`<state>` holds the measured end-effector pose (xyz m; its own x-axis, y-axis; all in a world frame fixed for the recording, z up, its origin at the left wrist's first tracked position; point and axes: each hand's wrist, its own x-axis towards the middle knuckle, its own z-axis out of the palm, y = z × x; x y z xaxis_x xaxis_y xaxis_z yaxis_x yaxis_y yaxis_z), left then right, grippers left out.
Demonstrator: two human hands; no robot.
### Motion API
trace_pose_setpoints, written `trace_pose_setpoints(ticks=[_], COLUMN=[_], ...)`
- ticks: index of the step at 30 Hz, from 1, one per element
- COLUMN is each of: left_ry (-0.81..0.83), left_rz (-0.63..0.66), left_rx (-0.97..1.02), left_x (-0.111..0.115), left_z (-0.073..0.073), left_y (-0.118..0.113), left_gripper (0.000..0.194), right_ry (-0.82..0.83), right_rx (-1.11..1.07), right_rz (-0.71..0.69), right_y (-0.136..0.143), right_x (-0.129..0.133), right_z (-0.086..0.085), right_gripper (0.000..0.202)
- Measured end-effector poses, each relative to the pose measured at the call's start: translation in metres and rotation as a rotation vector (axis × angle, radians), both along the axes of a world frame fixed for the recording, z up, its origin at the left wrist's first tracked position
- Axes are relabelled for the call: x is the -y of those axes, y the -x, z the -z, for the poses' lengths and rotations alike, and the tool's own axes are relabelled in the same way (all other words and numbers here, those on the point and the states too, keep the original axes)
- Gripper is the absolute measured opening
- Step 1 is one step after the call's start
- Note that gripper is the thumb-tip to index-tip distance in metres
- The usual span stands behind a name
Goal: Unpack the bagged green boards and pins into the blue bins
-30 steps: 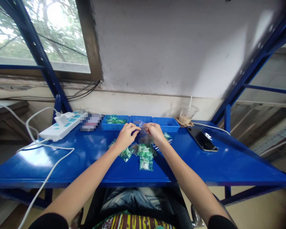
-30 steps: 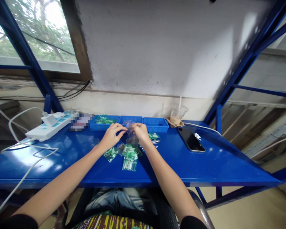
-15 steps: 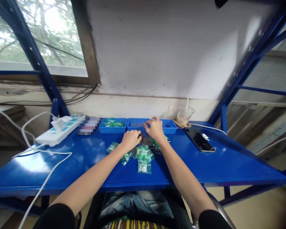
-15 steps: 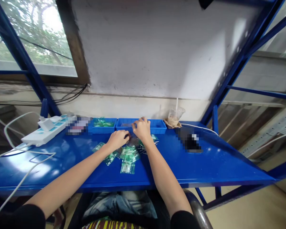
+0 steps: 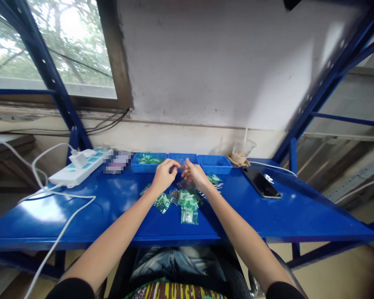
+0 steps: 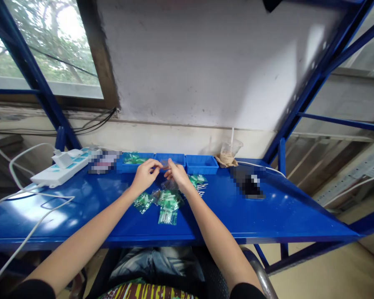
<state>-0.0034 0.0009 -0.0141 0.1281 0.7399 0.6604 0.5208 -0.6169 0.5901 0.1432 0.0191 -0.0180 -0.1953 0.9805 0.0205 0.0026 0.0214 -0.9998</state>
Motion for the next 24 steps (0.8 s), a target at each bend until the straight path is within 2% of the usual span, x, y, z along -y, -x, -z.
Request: trace_pose_setpoints(ticks=[3,6,8,10,12,14,17,19,21,24], left_ry=[-0.042,0.025,0.166,0.356,0.492,0.523,0.450,0.325,0.175,0.018], left_rz=[0.010,-0.026,-0.006,0.053,0.105,0.125,0.100,0.063,0.036,0.033], left_rx=[-0.076,-0.063,0.046,0.242,0.425,0.489,0.426,0.334,0.201,0.025], left_x=[0.002,-0.001,-0.004,-0.006,-0.008,-0.009,-0.009,-0.007,-0.004,0.001], left_z=[0.000,0.001,0.001,0.001,0.001,0.001,0.001,0.001,0.000,-0.001], left_y=[-0.002,-0.002,0.000,0.001,0.002,0.002,0.003,0.003,0.001,-0.002], left_gripper=[0.020,0.021,0.023,0.034,0.042,0.037,0.025,0.018,0.012,0.011], right_ry=[-0.072,-0.288,-0.488,-0.654,-0.749,-0.793,-0.776,-0.700,-0.563,-0.314], right_rx=[-0.040,0.071,0.188,0.309,0.394,0.441,0.447,0.413,0.345,0.164], right_rz=[0.067,0.190,0.242,0.251,0.232,0.218,0.262,0.312,0.314,0.229], right_y=[-0.002,-0.004,-0.004,-0.004,-0.004,-0.003,-0.002,-0.003,-0.003,-0.004], right_x=[0.002,0.004,0.007,0.010,0.013,0.014,0.012,0.009,0.006,0.006], right_z=[-0.002,-0.004,-0.005,-0.006,-0.006,-0.005,-0.003,-0.002,-0.003,-0.005], right_gripper=[0.030,0.020,0.020,0.022,0.026,0.031,0.036,0.029,0.022,0.037])
